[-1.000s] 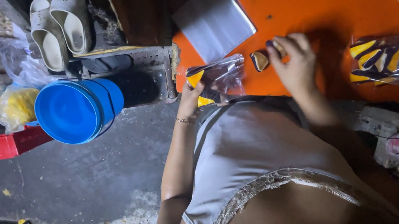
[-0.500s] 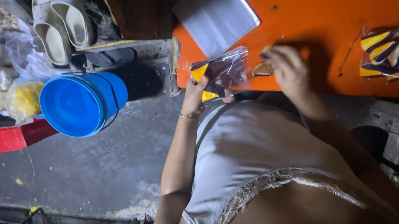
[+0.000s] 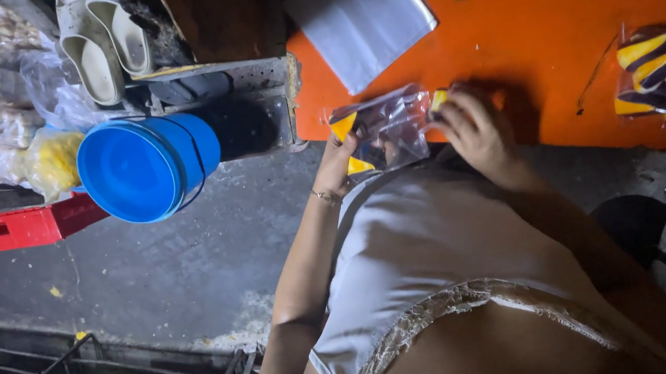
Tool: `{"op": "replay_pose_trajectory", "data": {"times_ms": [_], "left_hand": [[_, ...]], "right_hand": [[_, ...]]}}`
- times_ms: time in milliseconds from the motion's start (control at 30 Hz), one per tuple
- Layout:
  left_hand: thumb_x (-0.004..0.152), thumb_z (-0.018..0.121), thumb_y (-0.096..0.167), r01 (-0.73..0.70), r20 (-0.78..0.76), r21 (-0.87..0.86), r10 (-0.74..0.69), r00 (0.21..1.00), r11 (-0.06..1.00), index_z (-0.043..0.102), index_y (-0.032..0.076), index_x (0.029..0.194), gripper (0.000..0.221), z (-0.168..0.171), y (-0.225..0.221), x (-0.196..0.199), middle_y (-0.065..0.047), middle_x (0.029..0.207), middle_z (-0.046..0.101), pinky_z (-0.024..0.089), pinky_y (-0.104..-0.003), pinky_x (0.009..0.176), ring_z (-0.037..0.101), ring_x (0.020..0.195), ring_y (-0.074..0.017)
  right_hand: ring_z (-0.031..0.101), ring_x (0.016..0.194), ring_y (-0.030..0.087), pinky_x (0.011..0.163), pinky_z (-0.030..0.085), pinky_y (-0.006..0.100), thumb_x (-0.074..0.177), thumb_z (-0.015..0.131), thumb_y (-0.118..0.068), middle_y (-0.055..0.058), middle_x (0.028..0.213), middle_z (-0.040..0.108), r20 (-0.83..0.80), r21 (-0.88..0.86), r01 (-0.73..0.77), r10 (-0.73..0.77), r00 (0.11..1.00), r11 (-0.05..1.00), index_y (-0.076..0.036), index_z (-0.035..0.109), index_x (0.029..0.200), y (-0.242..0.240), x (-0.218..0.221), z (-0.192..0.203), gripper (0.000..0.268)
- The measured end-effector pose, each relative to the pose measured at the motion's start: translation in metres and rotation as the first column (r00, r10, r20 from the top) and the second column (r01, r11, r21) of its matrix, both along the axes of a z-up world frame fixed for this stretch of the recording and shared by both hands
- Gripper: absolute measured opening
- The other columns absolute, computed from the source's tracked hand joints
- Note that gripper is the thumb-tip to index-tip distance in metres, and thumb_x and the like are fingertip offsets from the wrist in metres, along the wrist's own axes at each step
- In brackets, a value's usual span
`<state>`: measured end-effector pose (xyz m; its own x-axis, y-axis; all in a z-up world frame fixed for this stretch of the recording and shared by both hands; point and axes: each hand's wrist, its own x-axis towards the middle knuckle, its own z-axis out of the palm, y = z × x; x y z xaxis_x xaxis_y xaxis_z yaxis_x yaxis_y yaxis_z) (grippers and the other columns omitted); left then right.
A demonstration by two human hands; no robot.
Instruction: Inserting paper slips into dough pieces and folding them into shapes before placing them into plastic bags.
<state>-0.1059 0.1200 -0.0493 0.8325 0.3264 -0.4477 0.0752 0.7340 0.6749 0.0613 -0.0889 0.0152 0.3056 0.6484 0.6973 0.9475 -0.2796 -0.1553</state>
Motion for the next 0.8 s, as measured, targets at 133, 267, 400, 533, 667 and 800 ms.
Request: {"op": "replay_pose_trajectory", "data": {"times_ms": [133, 267, 400, 533, 667, 800], "left_hand": [[0.092, 0.079, 0.042, -0.024, -0.010, 0.103, 0.025, 1.000, 0.994, 0.067, 0.011, 0.125, 0.047, -0.011, -0.009, 0.004, -0.004, 0.105, 0.071, 0.058, -0.033, 0.091, 0.068, 0.099, -0.0135], [0.083, 0.090, 0.033, -0.011, 0.088, 0.272, -0.013, 0.996, 0.962, 0.068, 0.012, 0.129, 0.055, -0.054, -0.020, 0.025, -0.005, 0.112, 0.072, 0.057, -0.036, 0.093, 0.066, 0.103, -0.0145], [0.075, 0.096, 0.019, 0.058, 0.073, 0.390, -0.093, 0.993, 0.919, 0.064, 0.003, 0.131, 0.067, 0.038, -0.064, 0.067, -0.011, 0.112, 0.072, 0.055, -0.040, 0.098, 0.066, 0.105, -0.0186], [0.095, 0.079, 0.026, 0.016, 0.027, 0.276, -0.025, 0.999, 0.961, 0.057, 0.005, 0.136, 0.052, 0.051, -0.088, 0.094, -0.011, 0.121, 0.068, 0.058, -0.041, 0.095, 0.065, 0.109, -0.0210], [0.087, 0.086, 0.031, 0.078, -0.028, 0.195, -0.074, 0.997, 0.978, 0.050, 0.006, 0.143, 0.071, 0.066, -0.102, 0.112, -0.016, 0.127, 0.061, 0.061, -0.048, 0.090, 0.064, 0.105, -0.0285], [0.086, 0.086, 0.039, -0.006, 0.130, -0.079, 0.017, 0.991, 0.997, 0.052, 0.015, 0.138, 0.066, 0.108, -0.145, 0.135, -0.012, 0.125, 0.067, 0.066, -0.045, 0.083, 0.071, 0.105, -0.0264]], "right_hand": [[0.073, 0.094, 0.033, 0.077, 0.062, 0.041, 0.090, 0.081, -0.031, 0.012, 0.107, 0.070, -0.374, -0.100, 0.239, -0.259, 0.890, 0.966, -0.009, 0.069, 0.115, 0.002, 0.011, 0.014, 0.034], [0.065, 0.093, 0.009, 0.086, 0.057, 0.027, 0.100, 0.072, -0.013, -0.006, 0.105, 0.063, -0.909, 0.393, 0.490, 0.409, 0.080, 0.778, -0.019, 0.058, 0.116, -0.002, 0.008, 0.058, 0.021], [0.060, 0.081, 0.012, 0.075, 0.052, 0.026, 0.081, 0.084, -0.005, 0.004, 0.089, 0.062, -0.976, 0.186, 0.180, 0.161, 0.145, 0.966, -0.004, 0.068, 0.126, -0.020, -0.008, 0.057, 0.048], [0.072, 0.091, 0.033, 0.076, 0.056, 0.040, 0.089, 0.078, -0.009, 0.013, 0.098, 0.073, -0.876, -0.018, 0.276, -0.148, 0.459, 0.961, -0.010, 0.073, 0.123, -0.015, -0.033, 0.120, 0.034], [0.059, 0.129, 0.040, 0.105, 0.051, 0.049, 0.092, 0.077, -0.021, 0.021, 0.146, 0.059, -0.856, 0.107, 0.057, 0.062, 0.514, 0.993, -0.008, 0.054, 0.149, -0.034, -0.024, 0.160, 0.064], [0.060, 0.125, 0.028, 0.106, 0.048, 0.041, 0.091, 0.074, -0.007, 0.010, 0.138, 0.063, -0.907, 0.370, 0.381, 0.241, 0.346, 0.847, -0.013, 0.058, 0.143, -0.062, -0.021, 0.124, 0.055]]}}
